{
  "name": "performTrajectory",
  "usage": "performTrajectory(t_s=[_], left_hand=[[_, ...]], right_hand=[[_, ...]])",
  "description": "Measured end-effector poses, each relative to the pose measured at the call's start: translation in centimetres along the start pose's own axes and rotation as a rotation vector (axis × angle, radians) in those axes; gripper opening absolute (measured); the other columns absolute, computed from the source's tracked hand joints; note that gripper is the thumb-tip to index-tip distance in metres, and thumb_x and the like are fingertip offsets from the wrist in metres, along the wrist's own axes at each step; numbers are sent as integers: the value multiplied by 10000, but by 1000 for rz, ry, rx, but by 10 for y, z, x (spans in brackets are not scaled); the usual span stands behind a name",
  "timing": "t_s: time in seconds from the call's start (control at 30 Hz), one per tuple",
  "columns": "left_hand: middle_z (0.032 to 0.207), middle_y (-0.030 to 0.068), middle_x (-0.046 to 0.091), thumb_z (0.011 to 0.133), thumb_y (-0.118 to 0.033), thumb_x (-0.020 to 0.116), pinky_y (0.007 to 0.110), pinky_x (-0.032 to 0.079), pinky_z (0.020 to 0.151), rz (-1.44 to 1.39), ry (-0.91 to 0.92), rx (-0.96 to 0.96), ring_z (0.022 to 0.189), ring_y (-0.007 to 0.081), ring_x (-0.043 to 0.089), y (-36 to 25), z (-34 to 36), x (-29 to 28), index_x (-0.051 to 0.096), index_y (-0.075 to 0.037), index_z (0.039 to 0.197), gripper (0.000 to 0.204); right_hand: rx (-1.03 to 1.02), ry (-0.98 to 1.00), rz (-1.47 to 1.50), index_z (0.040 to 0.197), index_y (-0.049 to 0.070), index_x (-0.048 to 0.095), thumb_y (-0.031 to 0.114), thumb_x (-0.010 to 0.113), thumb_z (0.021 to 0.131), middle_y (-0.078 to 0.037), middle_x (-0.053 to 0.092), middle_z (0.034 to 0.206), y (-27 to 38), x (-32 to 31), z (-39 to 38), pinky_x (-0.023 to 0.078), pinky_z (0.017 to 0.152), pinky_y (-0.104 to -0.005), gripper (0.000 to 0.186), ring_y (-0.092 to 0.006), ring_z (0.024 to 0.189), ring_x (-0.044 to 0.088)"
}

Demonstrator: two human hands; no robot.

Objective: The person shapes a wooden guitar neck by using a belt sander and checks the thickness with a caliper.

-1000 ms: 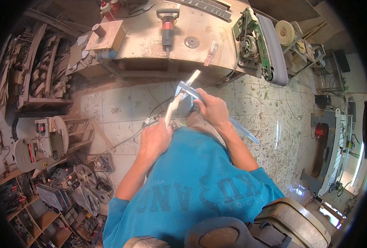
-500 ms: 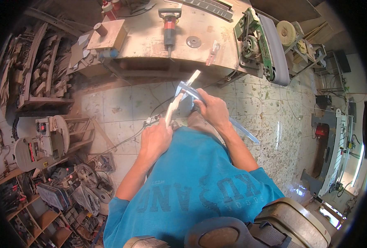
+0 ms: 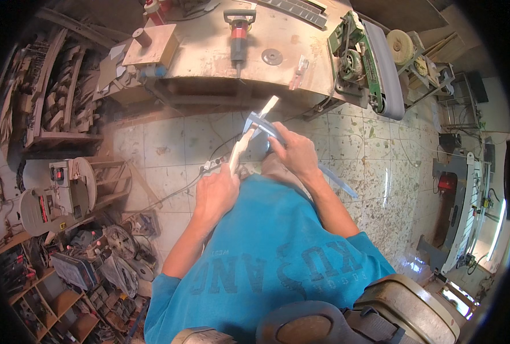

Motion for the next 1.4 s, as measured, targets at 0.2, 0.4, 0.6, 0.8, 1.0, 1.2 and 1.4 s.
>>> performTrajectory(t_s=[0.2, 0.4, 0.6, 0.8, 1.0, 1.2, 1.4], left_hand=[[829, 281, 677, 969, -332, 509, 555, 508, 763, -24, 42, 0, 793, 458, 661, 6, 2, 0, 559, 11, 1117, 377], [879, 264, 688, 972, -366, 515, 520, 513, 746, -192, 71, 36, 772, 413, 680, 31, 12, 8, 545, 25, 1205, 457], [745, 90, 632, 1016, -334, 509, 327, 495, 596, -888, 329, -85, 642, 162, 643, 48, 23, 18, 551, -33, 1181, 346], [783, 69, 569, 1019, -286, 505, 296, 520, 484, -1389, 510, -182, 656, 143, 590, 50, 35, 13, 485, -52, 1288, 357], [775, 78, 569, 1015, -299, 508, 315, 538, 478, -1564, 503, -132, 625, 156, 584, 41, 69, -4, 479, -51, 1281, 364], [632, 99, 535, 956, -459, 574, 314, 548, 400, -1676, 316, -307, 476, 182, 556, 29, 101, -16, 561, -3, 1165, 502], [583, 126, 545, 936, -549, 564, 326, 525, 349, -1772, 297, -335, 413, 195, 543, 26, 135, -16, 582, -3, 1007, 551]], right_hand=[[43, -11, 93, 1223, 96, 608, 282, 653, 898, -192, 679, 765, 2, 4, 1, 525, 590, -451, 378, -379, 670, 668], [232, -165, 340, 1222, 36, 634, 246, 683, 902, -212, 671, 782, -9, -1, 15, 502, 616, -399, 386, -325, 675, 682], [170, -338, 307, 1300, 25, 607, 225, 650, 931, -200, 661, 807, -85, 19, 39, 530, 693, -378, 423, -249, 686, 685], [627, -85, 673, 1261, -14, 598, 64, 507, 943, -35, 586, 740, -154, 30, 101, 533, 525, -259, 340, -107, 603, 600], [666, -61, 747, 1231, 4, 563, -9, 426, 940, -70, 600, 793, -226, 63, 202, 552, 504, -315, 322, -150, 612, 616], [747, -140, 780, 1325, 72, 519, -44, 416, 936, -75, 567, 727, -286, 133, 302, 504, 408, -362, 419, -185, 565, 604], [655, -138, 256, 1218, 14, 606, 215, 653, 844, -257, 690, 1060, -310, 137, 342, 506, 909, -481, 428, -444, 1042, 645]])
Point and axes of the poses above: each hand's wrist, its own z-axis towards the middle knuckle, its own x-axis out of the palm, y = z × x, the point moved 3 cm from there along z, towards the middle knuckle
